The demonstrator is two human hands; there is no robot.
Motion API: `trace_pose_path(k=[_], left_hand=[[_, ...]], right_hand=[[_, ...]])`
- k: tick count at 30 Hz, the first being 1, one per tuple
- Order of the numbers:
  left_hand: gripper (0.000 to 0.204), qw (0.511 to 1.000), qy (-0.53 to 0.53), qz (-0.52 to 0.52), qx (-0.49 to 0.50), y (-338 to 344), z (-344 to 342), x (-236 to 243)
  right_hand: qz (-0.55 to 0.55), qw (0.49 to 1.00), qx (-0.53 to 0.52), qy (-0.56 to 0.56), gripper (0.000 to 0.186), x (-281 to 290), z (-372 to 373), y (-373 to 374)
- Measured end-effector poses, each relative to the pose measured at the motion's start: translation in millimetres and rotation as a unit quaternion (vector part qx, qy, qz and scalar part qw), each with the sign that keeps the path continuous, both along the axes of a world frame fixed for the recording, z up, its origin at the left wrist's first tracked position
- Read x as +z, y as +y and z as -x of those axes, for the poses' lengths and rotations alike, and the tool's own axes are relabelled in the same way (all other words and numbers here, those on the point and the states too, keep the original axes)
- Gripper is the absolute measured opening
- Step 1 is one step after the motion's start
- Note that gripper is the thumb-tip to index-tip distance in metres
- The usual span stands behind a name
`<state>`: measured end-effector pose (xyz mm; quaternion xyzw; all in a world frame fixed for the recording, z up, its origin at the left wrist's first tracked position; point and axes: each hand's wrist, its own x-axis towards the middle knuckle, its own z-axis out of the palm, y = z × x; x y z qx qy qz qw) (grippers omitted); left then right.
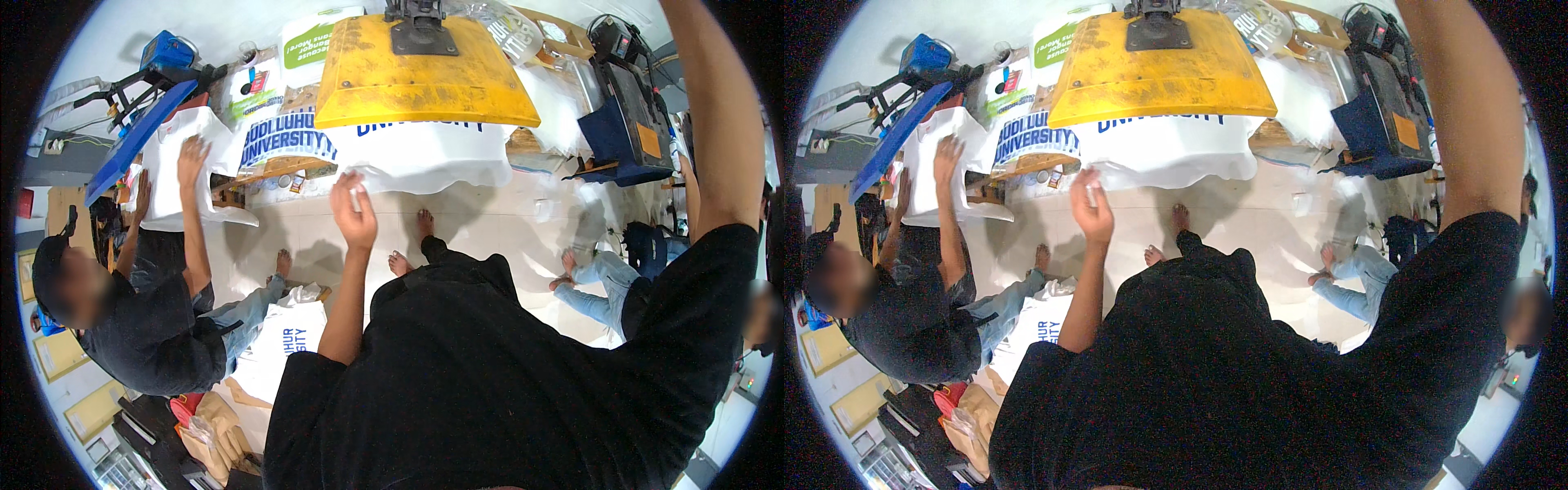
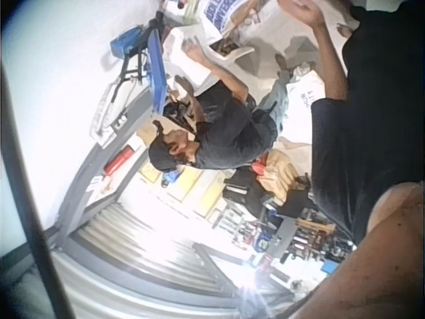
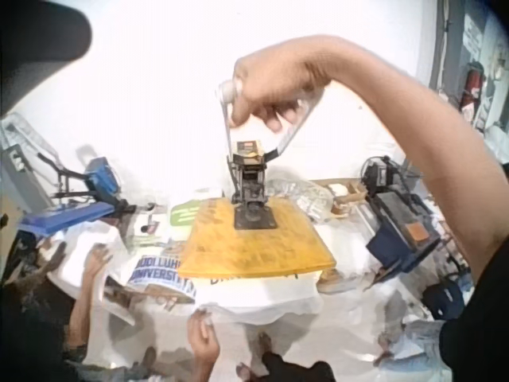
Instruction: The person uses a heat press to transfer designs onto white t-shirts, aligning each shirt on the platen, pulling the handle down, and then moving the finished shirts to a pile.
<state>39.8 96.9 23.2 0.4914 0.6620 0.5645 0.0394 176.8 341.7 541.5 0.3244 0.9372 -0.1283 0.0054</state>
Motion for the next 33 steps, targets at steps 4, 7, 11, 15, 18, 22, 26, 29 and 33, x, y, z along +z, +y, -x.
trace_pose_path(k=[4,7,11,15,18,22,26,29,33], left_hand=[[0.024,0.986,-0.134,-0.081,0.062,37.2,17.9,89.1],[0.034,0.979,-0.116,-0.136,0.096,43.3,38.9,171.3],[0.029,0.960,-0.075,-0.219,-0.156,102.8,18.7,253.3],[0.019,0.916,-0.092,-0.221,-0.322,150.6,-34.9,263.1],[0.029,0.916,-0.037,-0.064,-0.394,163.8,-49.8,236.7],[0.036,0.902,-0.033,0.095,-0.420,151.4,-47.9,214.6],[0.034,0.902,-0.075,0.098,-0.415,154.0,-49.6,184.4],[0.036,0.906,-0.034,0.146,-0.396,156.8,-51.6,161.9],[0.042,0.909,-0.016,0.207,-0.361,160.8,-50.7,153.2]], right_hand=[[0.142,0.982,-0.051,-0.113,0.024,-43.5,-2.2,-9.8],[0.178,0.970,-0.003,-0.163,0.018,-95.1,24.6,-43.5],[0.158,0.981,-0.036,-0.110,0.030,-183.0,-5.7,-49.4],[0.130,0.975,0.152,0.096,0.024,-294.5,-34.5,-38.4],[0.147,0.967,0.041,0.206,0.022,-327.2,-46.1,-57.4],[0.073,0.985,0.039,0.151,0.033,-318.7,-50.4,-83.4],[0.109,0.978,0.003,0.178,0.037,-356.8,-53.9,-86.0],[0.074,0.990,0.002,0.120,0.033,-378.5,-49.5,-81.6],[0.040,0.993,0.015,0.108,0.026,-386.4,-38.5,-75.0]])
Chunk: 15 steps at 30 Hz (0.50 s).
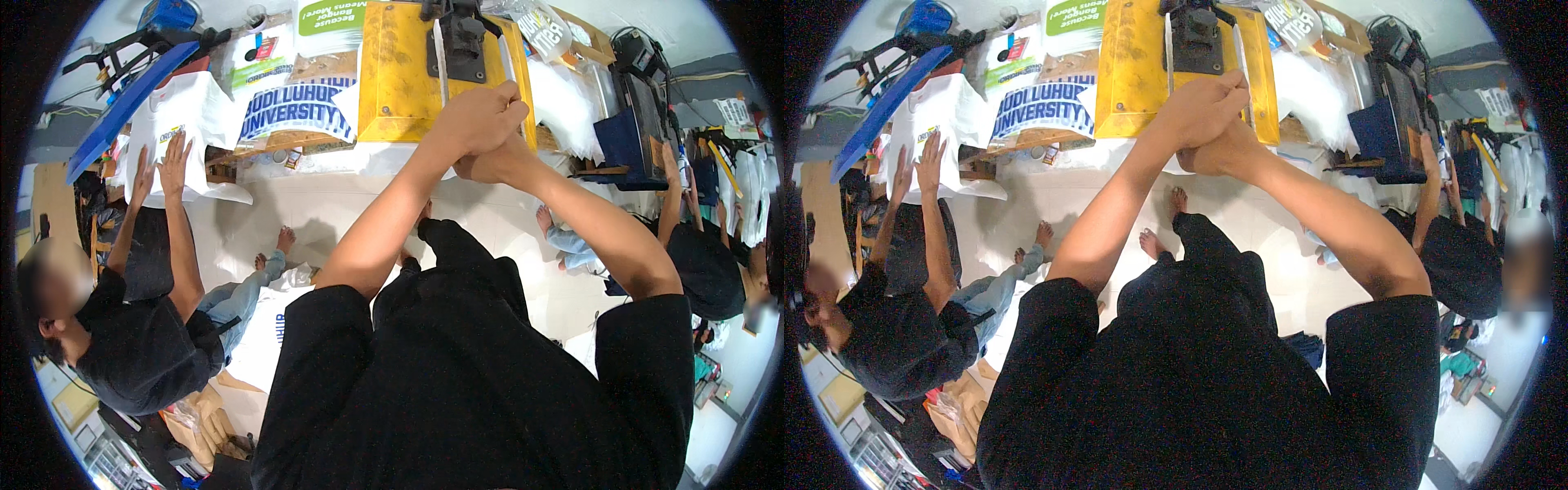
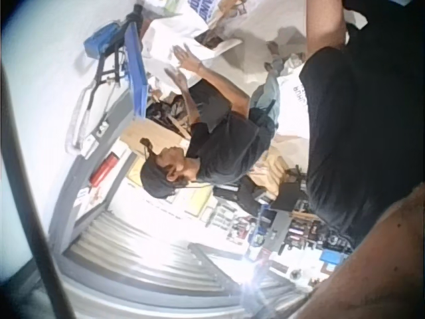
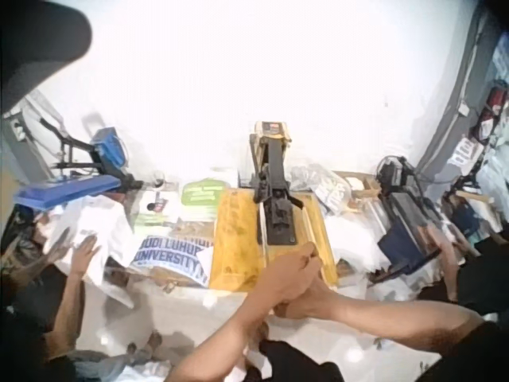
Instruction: The person uses a heat press to transfer designs onto white t-shirts, aligning each shirt on the platen, pulling the handle down, and then moving the finished shirts to a pile.
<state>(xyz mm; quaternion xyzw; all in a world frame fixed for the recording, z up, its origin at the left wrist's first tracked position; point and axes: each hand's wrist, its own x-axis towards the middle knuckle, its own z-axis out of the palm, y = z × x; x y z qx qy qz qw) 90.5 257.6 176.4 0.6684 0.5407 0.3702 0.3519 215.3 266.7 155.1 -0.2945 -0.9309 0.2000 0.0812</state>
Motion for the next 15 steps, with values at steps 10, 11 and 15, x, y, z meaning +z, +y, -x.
trace_pose_path(k=[10,11,15], left_hand=[[0.044,0.997,0.046,0.044,-0.033,10.8,-1.1,-5.0],[0.044,0.997,0.044,0.050,-0.033,10.7,-1.5,-4.0],[0.044,0.997,0.045,0.048,-0.033,11.1,-0.6,-7.3]], right_hand=[[0.039,0.993,-0.067,-0.090,0.025,23.4,7.1,-10.7],[0.022,0.993,-0.070,-0.090,0.025,21.2,6.8,-11.0],[0.040,0.994,-0.065,-0.080,0.025,28.8,6.2,-15.2]])
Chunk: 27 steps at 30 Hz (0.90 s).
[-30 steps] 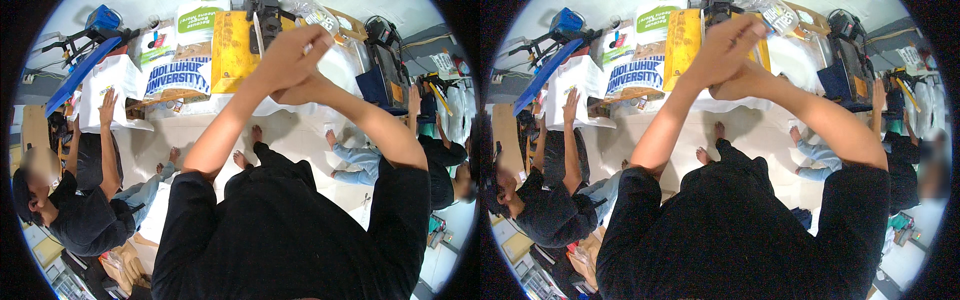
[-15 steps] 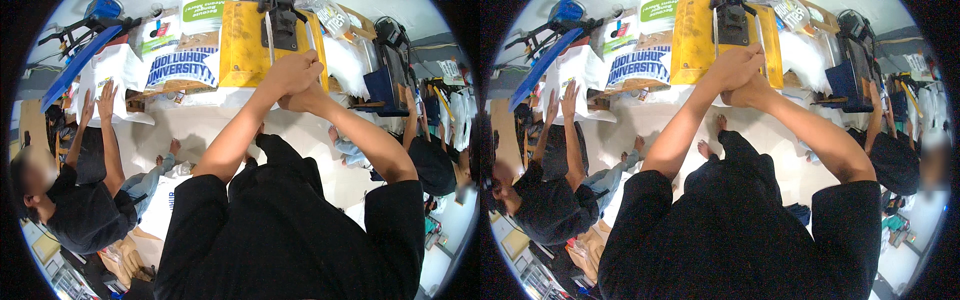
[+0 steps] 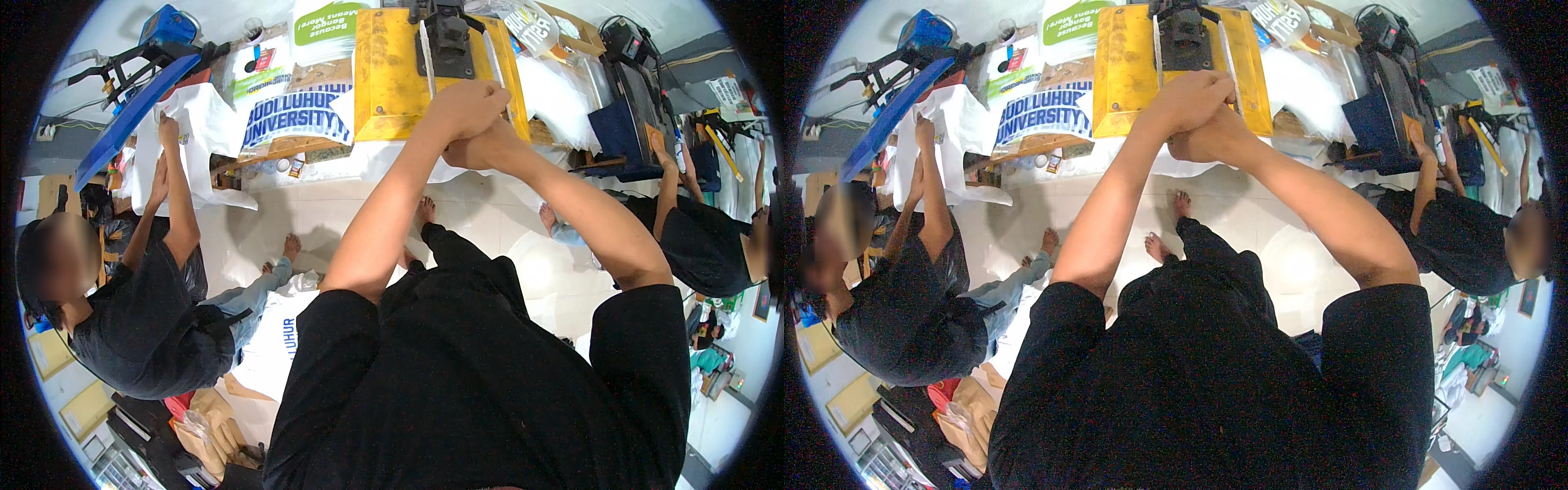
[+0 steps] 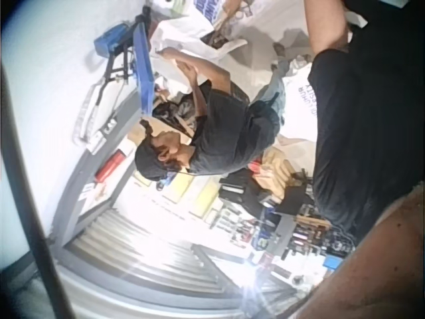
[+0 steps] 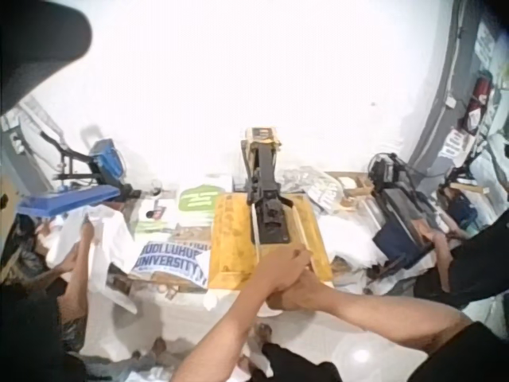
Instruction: The person uses a heat press to transfer designs onto white t-shirts, aligning each shirt on the platen, pulling the handle down, and then moving the finished shirts to a pile.
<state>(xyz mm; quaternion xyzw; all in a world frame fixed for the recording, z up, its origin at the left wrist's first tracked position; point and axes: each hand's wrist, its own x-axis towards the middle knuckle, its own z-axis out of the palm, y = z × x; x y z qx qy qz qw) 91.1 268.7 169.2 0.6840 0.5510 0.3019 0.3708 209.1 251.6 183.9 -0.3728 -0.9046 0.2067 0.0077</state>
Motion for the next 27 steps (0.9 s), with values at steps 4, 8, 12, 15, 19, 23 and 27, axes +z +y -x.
trace_pose_path(k=[4,8,12,15,19,23,27], left_hand=[[0.045,0.999,-0.024,0.026,-0.007,-2.1,2.1,6.2],[0.045,0.999,-0.027,0.024,-0.010,-2.9,1.6,9.0],[0.044,0.999,-0.036,0.019,-0.008,-4.3,1.3,10.7],[0.044,0.999,-0.028,0.036,0.010,-7.0,1.1,16.7],[0.046,0.998,0.006,-0.064,-0.016,7.8,3.5,-16.8],[0.051,1.000,0.000,-0.002,0.010,-0.7,-2.1,3.3],[0.053,1.000,-0.012,0.024,0.005,-0.8,2.1,5.9]], right_hand=[[-0.027,0.999,0.014,0.009,0.026,4.9,2.5,-3.4],[-0.050,0.998,0.031,0.028,0.025,-0.4,0.2,-0.4],[-0.044,0.998,0.013,0.035,0.024,-5.7,1.4,0.9],[-0.040,0.998,0.020,0.035,0.023,-5.8,0.0,2.6],[-0.040,0.999,0.006,0.004,0.022,-1.5,5.9,-3.1],[-0.041,0.999,0.016,0.017,0.020,-14.5,0.7,5.2],[-0.051,0.998,0.030,0.031,0.022,-20.5,0.2,9.0]])
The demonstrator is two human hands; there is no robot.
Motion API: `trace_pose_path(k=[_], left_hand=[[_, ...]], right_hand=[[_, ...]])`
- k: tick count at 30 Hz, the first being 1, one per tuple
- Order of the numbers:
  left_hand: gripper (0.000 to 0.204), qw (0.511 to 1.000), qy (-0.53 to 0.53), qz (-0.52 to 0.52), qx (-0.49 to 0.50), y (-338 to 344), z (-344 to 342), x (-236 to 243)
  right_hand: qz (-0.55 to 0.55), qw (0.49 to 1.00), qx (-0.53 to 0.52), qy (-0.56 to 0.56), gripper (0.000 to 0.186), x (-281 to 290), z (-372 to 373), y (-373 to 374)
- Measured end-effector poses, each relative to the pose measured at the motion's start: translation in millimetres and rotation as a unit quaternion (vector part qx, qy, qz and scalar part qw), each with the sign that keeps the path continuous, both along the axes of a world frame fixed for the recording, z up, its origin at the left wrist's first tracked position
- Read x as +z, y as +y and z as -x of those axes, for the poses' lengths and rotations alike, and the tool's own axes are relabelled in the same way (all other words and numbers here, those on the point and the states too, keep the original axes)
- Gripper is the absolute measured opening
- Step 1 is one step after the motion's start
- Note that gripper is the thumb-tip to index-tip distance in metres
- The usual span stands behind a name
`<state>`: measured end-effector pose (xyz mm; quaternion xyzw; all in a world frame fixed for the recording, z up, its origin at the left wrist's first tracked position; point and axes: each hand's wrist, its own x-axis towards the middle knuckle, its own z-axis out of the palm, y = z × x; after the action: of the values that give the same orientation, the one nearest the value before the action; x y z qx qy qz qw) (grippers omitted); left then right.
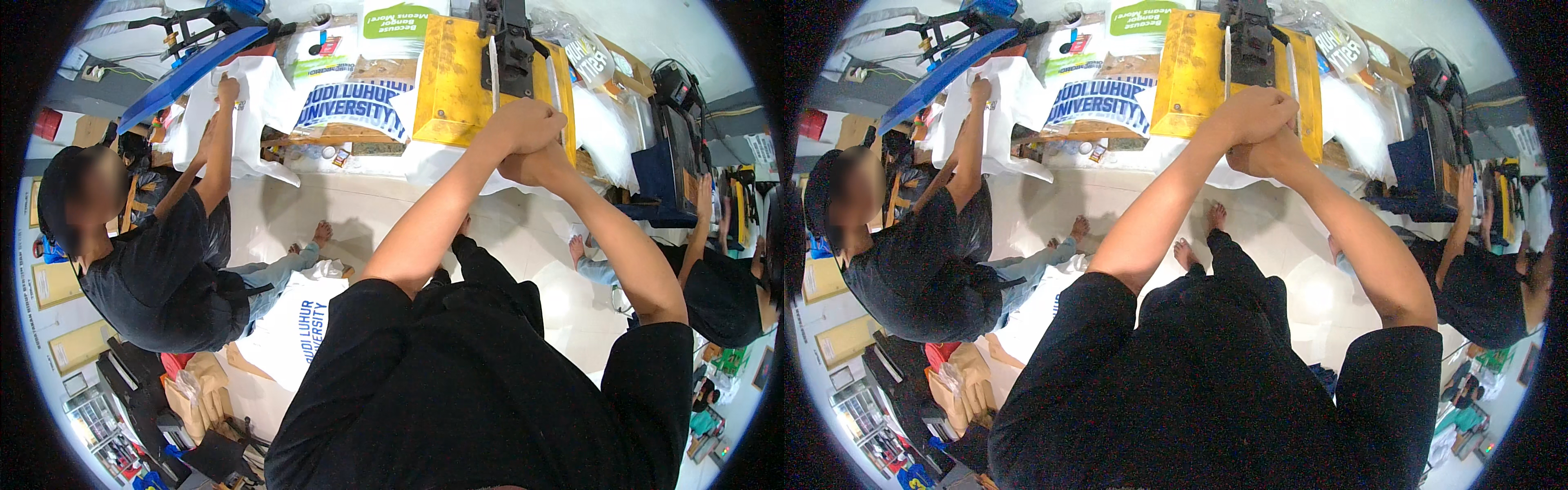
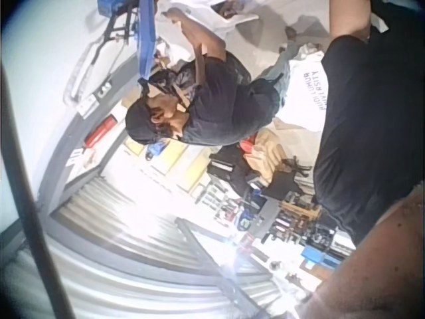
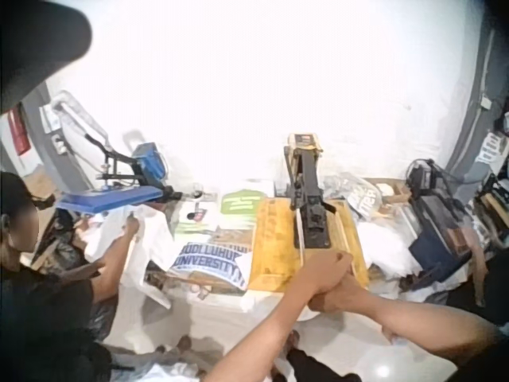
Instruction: The person uses a heat press to transfer designs onto white t-shirts, aligning each shirt on the platen, pulling the handle down, and then moving the finished shirts to a pile.
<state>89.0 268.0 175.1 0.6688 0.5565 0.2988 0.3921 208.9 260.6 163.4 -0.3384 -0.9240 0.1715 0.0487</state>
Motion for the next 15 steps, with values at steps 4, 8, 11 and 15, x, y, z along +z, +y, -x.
trace_pose_path(k=[4,8,11,15], left_hand=[[0.052,1.000,0.012,-0.007,0.006,-0.9,-0.1,0.8],[0.050,0.999,0.015,-0.027,0.012,-0.4,-2.1,-2.9],[0.049,0.999,0.021,-0.027,0.011,-0.1,-2.7,-2.9],[0.053,1.000,0.020,-0.007,0.002,1.0,-0.8,-1.3]], right_hand=[[0.011,1.000,-0.004,-0.012,0.022,-3.5,0.1,2.3],[0.005,1.000,-0.014,-0.005,0.022,-4.0,-0.7,-0.1],[0.032,0.999,-0.028,-0.025,0.023,3.8,1.4,-0.8],[0.074,0.997,-0.037,-0.014,0.023,1.0,-1.7,0.3]])
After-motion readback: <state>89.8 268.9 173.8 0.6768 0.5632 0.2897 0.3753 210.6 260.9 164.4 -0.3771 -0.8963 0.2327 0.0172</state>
